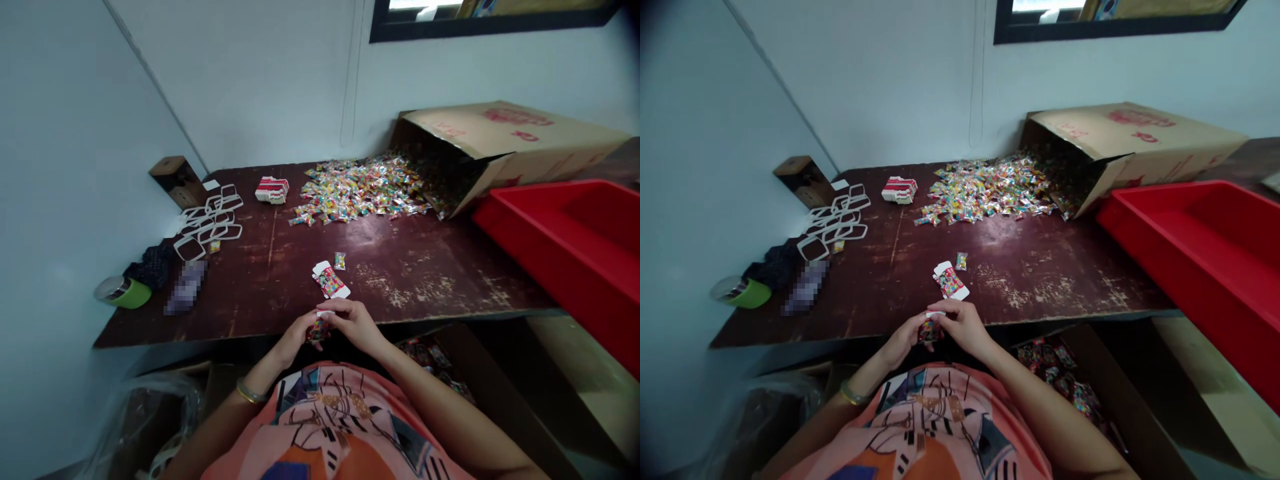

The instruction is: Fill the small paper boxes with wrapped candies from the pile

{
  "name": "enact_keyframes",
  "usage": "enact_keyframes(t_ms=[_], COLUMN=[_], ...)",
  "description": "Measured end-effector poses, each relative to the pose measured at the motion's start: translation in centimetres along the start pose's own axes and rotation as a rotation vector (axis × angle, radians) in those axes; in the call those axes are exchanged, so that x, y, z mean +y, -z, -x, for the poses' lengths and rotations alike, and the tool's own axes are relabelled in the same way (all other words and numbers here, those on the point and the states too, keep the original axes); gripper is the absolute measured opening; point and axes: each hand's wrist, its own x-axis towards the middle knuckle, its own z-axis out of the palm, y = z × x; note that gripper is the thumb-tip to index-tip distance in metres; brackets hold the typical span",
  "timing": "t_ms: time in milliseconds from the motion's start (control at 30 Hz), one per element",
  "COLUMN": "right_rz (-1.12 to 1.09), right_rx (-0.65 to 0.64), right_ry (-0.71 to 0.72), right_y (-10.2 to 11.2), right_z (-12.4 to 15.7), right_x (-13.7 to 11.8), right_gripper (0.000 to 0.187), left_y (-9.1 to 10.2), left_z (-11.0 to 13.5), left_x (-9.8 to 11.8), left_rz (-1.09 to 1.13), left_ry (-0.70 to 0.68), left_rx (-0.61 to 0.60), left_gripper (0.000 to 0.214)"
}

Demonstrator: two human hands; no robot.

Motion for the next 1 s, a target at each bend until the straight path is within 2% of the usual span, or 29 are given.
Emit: enact_keyframes(t_ms=[67, 200, 233, 333, 400, 533, 633, 800, 1000], right_rz=[-0.041, 0.034, 0.041, -0.053, -0.080, 0.101, 0.155, 0.149, 0.208], right_rx=[-0.003, -0.017, -0.003, -0.002, 0.010, 0.055, 0.051, 0.151, 0.200], right_ry=[-0.025, 0.129, 0.126, -0.046, -0.092, 0.127, 0.129, 0.104, 0.171], right_y=[-0.2, -0.3, -0.1, 0.6, 1.1, 1.6, 1.9, 2.2, 1.6], right_z=[-0.2, 0.2, 0.3, 0.2, 0.0, -0.2, -0.4, -1.0, 0.7], right_x=[0.5, 0.9, 1.0, 1.4, 1.8, 2.1, 2.4, 3.0, 2.6], right_gripper=[0.028, 0.023, 0.022, 0.023, 0.023, 0.019, 0.019, 0.017, 0.019], left_y=[0.3, 0.8, 0.8, 0.6, 0.7, 1.2, 1.2, 0.8, 0.5], left_z=[0.5, 0.7, 0.5, -0.5, -1.3, -2.3, -2.8, -3.4, -3.2], left_x=[-0.1, -0.2, -0.2, 0.1, 0.5, 0.8, 0.7, 1.3, 1.6], left_rz=[0.004, -0.090, -0.102, -0.166, -0.229, -0.280, -0.292, -0.211, -0.057], left_ry=[-0.024, -0.031, -0.024, 0.000, 0.000, -0.002, 0.007, 0.075, 0.176], left_rx=[-0.032, -0.023, -0.043, -0.118, -0.147, -0.178, -0.201, -0.202, -0.246], left_gripper=[0.046, 0.045, 0.044, 0.042, 0.040, 0.036, 0.039, 0.045, 0.043])
